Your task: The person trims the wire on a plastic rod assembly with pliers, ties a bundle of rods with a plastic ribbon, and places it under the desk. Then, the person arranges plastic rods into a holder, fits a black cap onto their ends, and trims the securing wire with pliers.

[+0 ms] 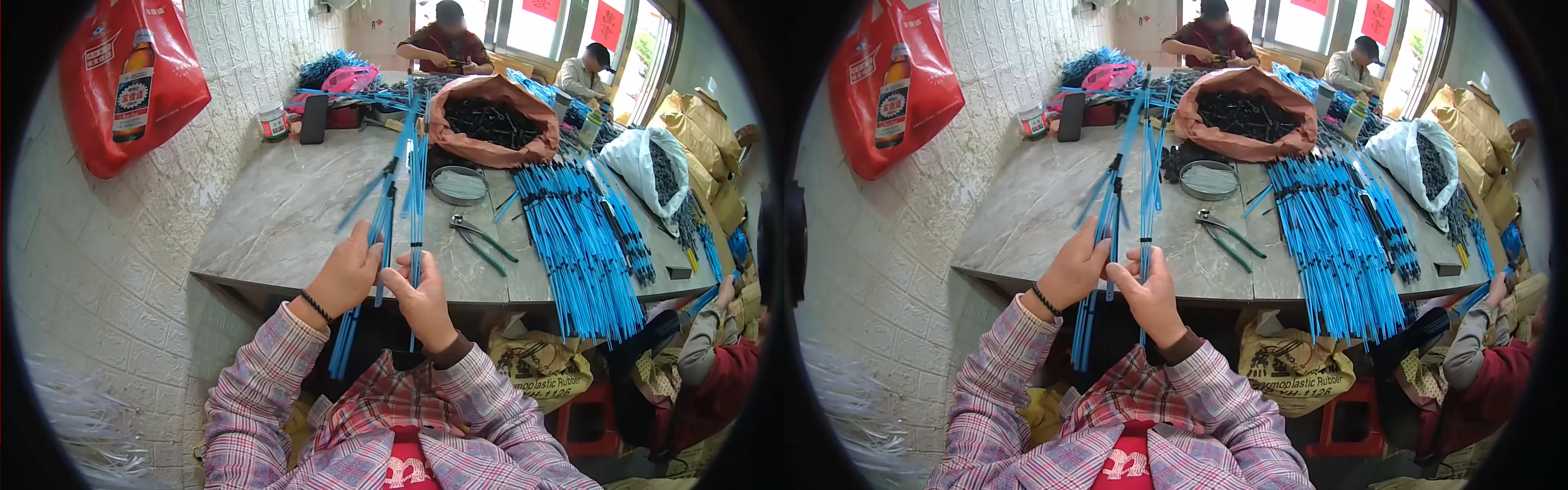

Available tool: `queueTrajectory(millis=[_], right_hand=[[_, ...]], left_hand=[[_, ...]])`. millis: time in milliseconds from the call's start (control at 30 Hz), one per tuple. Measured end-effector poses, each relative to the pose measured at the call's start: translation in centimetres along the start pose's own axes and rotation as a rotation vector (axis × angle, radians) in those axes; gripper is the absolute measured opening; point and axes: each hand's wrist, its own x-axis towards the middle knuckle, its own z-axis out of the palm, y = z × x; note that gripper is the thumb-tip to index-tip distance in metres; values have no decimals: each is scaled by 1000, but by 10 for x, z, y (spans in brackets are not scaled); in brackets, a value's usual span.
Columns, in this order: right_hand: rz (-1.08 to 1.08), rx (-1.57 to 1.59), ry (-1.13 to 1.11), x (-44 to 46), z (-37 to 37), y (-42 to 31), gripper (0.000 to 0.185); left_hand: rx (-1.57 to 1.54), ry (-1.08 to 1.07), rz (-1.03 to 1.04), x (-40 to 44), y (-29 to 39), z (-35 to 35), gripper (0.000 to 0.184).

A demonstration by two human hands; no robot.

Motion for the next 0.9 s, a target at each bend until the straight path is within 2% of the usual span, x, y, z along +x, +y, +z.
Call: queueTrajectory(millis=[67, 167, 200, 300, 600, 700, 833, 900], right_hand=[[72, 67, -26, 2, 3, 2, 27], [-100, -159, 53, 5, -16, 10, 22], [-99, -163, 55, 5, -24, 13, 22], [-137, -197, 74, 4, -38, 16, 19], [35, -38, 31, -21, -30, -8, 9], [200, -75, -68, -44, -15, -14, 13], [69, -226, -247, -69, -5, 21, 12], [73, -214, -294, -77, -3, 30, 12]], left_hand=[[106, 19, 47, -5, 7, -7, 13], [-334, -166, -224, -7, 11, -25, 13], [-338, -169, -223, -8, 6, -30, 13], [-724, -322, -291, -8, -8, -41, 16], [-809, -174, -278, 0, -4, -28, 23], [-970, -174, -239, 4, 5, -19, 33], [-1063, -209, -224, 13, 9, -16, 38], [-1057, -215, -212, 15, 10, -19, 38]])
